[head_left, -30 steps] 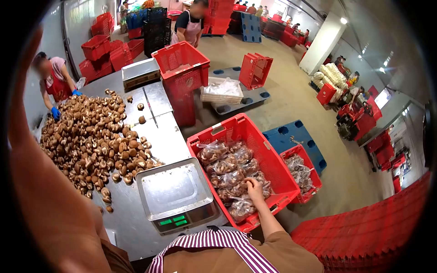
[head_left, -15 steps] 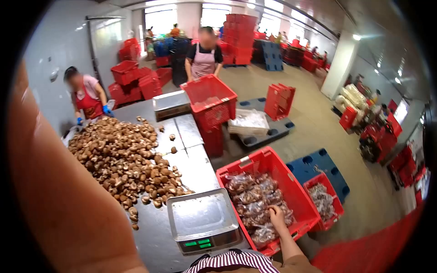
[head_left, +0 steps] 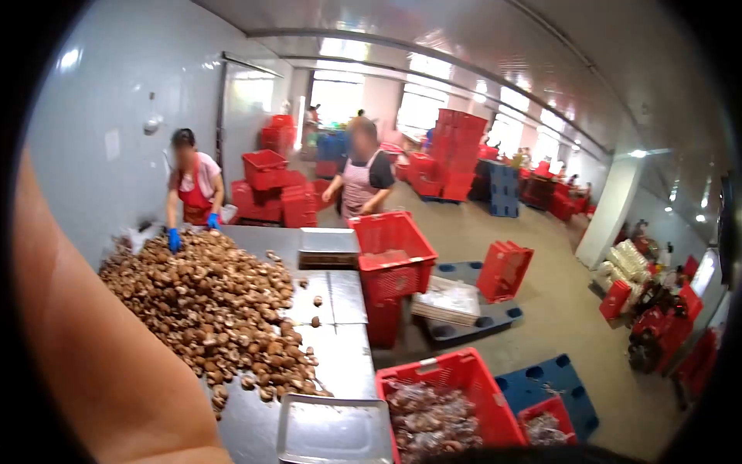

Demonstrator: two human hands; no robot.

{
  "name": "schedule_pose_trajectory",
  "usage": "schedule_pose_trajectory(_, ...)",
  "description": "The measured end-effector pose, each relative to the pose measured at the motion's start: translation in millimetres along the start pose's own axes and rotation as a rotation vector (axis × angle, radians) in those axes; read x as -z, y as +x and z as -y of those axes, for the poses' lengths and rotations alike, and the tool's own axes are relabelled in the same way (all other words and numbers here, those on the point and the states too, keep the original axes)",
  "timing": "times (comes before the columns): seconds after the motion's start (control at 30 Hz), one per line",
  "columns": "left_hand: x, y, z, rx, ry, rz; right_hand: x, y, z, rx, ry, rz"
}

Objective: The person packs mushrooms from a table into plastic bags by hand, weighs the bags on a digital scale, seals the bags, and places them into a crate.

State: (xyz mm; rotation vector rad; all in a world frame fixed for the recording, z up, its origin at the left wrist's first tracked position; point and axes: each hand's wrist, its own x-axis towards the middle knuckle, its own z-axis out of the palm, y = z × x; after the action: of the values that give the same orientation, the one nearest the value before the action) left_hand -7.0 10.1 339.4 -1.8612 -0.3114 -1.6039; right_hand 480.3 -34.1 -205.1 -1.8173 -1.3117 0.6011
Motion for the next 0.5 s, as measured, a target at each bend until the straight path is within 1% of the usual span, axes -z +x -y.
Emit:
schedule_pose_trajectory(0.07, -8.1, -17.8, -2.5, -0.001, 0.004, 0.06, -14.9, 15.1, -19.0, 0.033, 0.019, 0.015)
schedule_pose_trajectory(0.13, -25.5, -23.0, -1.9, 0.017, -0.021, 0.119, -19.5, -3.8, -39.0, 0.012, 0.005, 0.021)
schedule_pose_trajectory(0.2, -35.5, -23.9, -2.8, 0.022, -0.038, 0.153, -7.0, -12.6, 19.3, -0.053, 0.083, 0.034)
schedule_pose_trajectory(0.23, -38.7, -26.4, -4.7, 0.028, -0.041, 0.168, -7.6, -14.5, -4.0, -0.106, 0.095, 0.045)
schedule_pose_trajectory(0.27, -43.1, -28.8, -6.4, 0.031, -0.044, 0.182, -6.2, -13.3, -14.0, 0.058, -0.026, 0.003)
schedule_pose_trajectory(0.33, -53.1, -36.6, -10.5, 0.039, -0.053, 0.208, -7.5, -9.8, -36.0, 0.114, 0.001, -0.015)
schedule_pose_trajectory(0.37, -59.3, -39.4, -12.3, 0.038, -0.063, 0.224, 3.4, -8.9, -5.2, -0.228, -0.018, 0.1)
schedule_pose_trajectory(0.4, -66.0, -40.7, -12.7, 0.039, -0.079, 0.24, 1.8, -13.0, -5.7, -0.136, -0.047, 0.063)
schedule_pose_trajectory(0.43, -72.8, -40.3, -14.9, 0.034, -0.092, 0.255, -0.6, -16.4, -10.7, 0.018, -0.05, 0.005)
schedule_pose_trajectory(0.47, -78.2, -38.8, -17.5, 0.034, -0.104, 0.274, -0.9, -18.3, -6.6, 0.028, -0.006, -0.016)
schedule_pose_trajectory(0.5, -82.4, -36.7, -18.8, 0.032, -0.115, 0.291, -6.3, -17.7, -23.4, 0.037, -0.013, -0.028)
